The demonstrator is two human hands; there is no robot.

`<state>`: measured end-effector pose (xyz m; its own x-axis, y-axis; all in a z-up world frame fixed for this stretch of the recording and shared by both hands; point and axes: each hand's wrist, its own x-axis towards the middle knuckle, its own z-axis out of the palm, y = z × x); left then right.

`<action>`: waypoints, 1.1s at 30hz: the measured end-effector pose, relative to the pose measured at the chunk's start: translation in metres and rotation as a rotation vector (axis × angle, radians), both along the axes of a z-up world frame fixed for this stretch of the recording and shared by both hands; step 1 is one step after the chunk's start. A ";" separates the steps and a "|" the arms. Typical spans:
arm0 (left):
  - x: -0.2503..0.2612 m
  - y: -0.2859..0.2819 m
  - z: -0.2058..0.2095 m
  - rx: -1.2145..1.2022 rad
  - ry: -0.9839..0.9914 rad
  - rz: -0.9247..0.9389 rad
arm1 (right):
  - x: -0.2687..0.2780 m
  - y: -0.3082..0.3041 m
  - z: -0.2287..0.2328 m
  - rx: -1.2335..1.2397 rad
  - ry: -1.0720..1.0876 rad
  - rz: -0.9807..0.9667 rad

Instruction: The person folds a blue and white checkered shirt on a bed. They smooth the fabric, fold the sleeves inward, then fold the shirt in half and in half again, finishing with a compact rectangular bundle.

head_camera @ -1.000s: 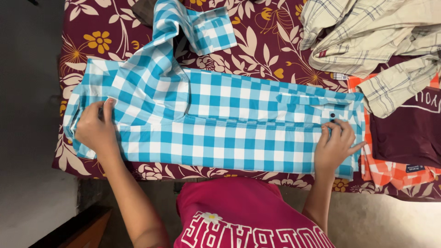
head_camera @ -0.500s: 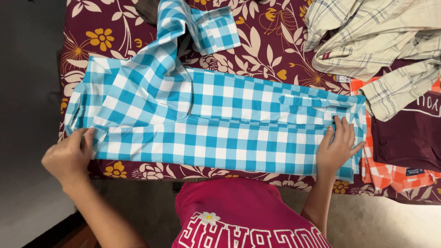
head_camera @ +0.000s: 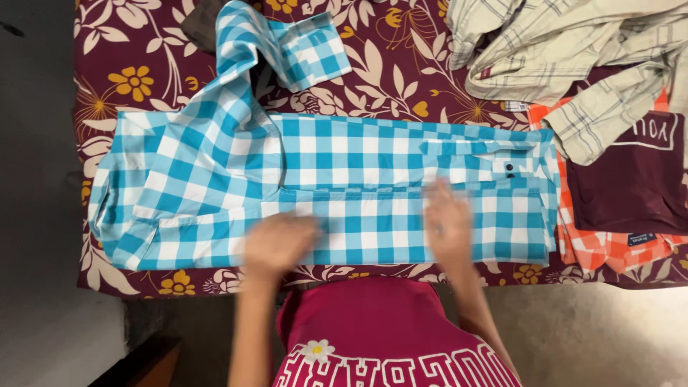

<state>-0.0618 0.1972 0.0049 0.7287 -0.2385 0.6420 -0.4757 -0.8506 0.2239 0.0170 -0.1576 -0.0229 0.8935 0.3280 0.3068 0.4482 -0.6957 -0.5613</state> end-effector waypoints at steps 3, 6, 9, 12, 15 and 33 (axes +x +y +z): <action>0.024 -0.079 0.002 0.054 0.266 -0.047 | -0.021 0.050 0.000 -0.393 0.084 0.214; 0.035 -0.102 0.001 0.090 0.443 0.017 | -0.025 0.057 0.013 -0.385 0.087 0.196; 0.035 -0.093 -0.001 0.050 0.484 0.021 | -0.020 0.048 0.024 -0.446 0.064 0.170; 0.034 -0.082 -0.002 0.045 0.474 0.013 | -0.016 0.036 0.025 -0.494 0.064 0.164; 0.034 -0.074 -0.004 0.028 0.486 -0.004 | -0.009 0.018 0.020 -0.576 0.072 0.117; -0.023 0.052 -0.031 0.230 0.613 0.189 | 0.012 -0.091 0.009 -0.509 0.042 -0.153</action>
<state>-0.0843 0.2494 -0.0262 0.9872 -0.1521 0.0483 -0.1589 -0.9650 0.2088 0.0286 -0.2486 -0.0136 0.9508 0.2912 0.1061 0.3049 -0.9404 -0.1509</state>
